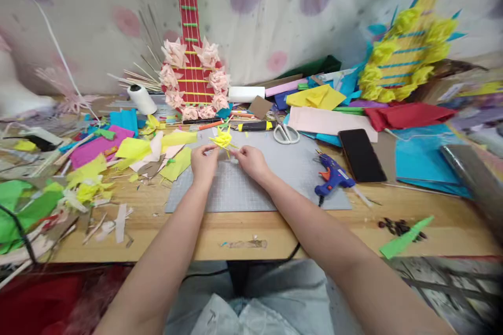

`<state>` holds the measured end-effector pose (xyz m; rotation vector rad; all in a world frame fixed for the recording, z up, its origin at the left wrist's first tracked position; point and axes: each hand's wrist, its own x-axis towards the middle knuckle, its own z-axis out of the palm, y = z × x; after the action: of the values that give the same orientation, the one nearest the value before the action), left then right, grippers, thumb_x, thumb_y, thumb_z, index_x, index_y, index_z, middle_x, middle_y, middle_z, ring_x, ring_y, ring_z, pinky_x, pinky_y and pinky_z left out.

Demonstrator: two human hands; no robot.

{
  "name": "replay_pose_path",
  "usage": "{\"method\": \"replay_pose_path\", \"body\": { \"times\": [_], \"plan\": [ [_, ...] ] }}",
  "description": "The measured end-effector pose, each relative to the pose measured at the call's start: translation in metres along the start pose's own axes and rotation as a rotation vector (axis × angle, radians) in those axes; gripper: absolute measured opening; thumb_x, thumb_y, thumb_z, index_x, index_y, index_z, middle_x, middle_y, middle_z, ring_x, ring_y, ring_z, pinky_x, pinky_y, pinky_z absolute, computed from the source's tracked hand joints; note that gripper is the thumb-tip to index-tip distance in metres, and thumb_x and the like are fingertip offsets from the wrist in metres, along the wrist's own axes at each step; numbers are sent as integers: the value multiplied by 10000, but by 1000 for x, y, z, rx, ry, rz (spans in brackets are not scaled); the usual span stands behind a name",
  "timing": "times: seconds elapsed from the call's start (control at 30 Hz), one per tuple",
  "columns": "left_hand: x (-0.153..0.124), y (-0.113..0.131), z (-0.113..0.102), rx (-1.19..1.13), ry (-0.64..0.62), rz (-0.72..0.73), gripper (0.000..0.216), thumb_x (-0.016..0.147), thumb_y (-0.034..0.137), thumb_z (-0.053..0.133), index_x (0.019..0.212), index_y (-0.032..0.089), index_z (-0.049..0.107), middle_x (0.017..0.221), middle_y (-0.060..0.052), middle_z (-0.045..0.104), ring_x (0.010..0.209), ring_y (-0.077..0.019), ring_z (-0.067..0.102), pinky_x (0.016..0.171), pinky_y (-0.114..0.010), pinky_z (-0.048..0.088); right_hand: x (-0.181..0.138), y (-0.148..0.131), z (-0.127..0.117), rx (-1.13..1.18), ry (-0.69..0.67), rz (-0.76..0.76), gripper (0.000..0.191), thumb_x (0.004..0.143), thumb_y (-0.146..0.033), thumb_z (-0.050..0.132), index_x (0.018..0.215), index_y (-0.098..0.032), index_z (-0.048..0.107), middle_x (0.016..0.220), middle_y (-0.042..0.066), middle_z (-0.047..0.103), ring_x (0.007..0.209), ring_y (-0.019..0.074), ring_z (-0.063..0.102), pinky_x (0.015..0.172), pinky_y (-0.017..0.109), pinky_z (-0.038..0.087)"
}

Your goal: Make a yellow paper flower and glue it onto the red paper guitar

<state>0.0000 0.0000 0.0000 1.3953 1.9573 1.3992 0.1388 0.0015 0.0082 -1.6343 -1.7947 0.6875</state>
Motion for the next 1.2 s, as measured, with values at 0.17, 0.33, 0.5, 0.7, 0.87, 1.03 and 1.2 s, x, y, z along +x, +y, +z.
{"method": "replay_pose_path", "body": {
  "times": [0.17,0.33,0.5,0.7,0.87,1.03,1.2],
  "plan": [
    [-6,7,-10,175,176,292,94,602,178,646,694,195,636,915,-67,488,976,-227,460,911,-382,337,0,-1,2,13,-28,21,365,810,-447,463,598,-159,542,522,-6,529,510,97,436,509,217,258],
    [-5,7,-12,145,64,344,111,644,173,619,704,201,530,816,-25,555,861,-191,528,824,-348,387,1,0,1,35,-37,26,379,809,-462,447,603,-162,550,527,-7,519,507,98,420,504,223,247],
    [-8,8,-10,-15,47,175,342,628,203,642,884,216,416,688,32,548,684,-151,561,677,-288,418,2,-1,1,43,-68,21,397,832,-453,398,602,-163,540,554,-5,518,533,100,429,521,223,258],
    [-8,7,-7,-127,36,109,219,640,218,629,788,200,468,662,30,548,606,-119,538,605,-249,414,-1,-1,1,86,-119,-71,279,792,-464,465,786,-187,496,549,-45,489,514,96,426,509,207,262],
    [-9,6,-5,-161,25,146,84,685,226,586,712,188,515,669,18,560,613,-113,530,613,-244,412,-3,-2,2,110,-114,-90,229,821,-408,436,735,-196,454,552,-47,483,519,94,428,514,204,264],
    [-11,6,-4,-177,62,219,79,702,221,568,694,186,498,716,1,560,709,-126,543,637,-241,433,-2,-2,1,117,-127,-82,257,851,-389,381,700,-194,451,561,-34,508,546,99,448,542,209,290],
    [-11,2,-1,-164,81,222,78,722,240,551,714,186,496,767,-15,581,743,-134,554,662,-261,449,-2,-1,3,99,-130,-104,294,866,-390,340,685,-194,463,558,-27,504,553,104,452,559,215,301]
  ]
}}
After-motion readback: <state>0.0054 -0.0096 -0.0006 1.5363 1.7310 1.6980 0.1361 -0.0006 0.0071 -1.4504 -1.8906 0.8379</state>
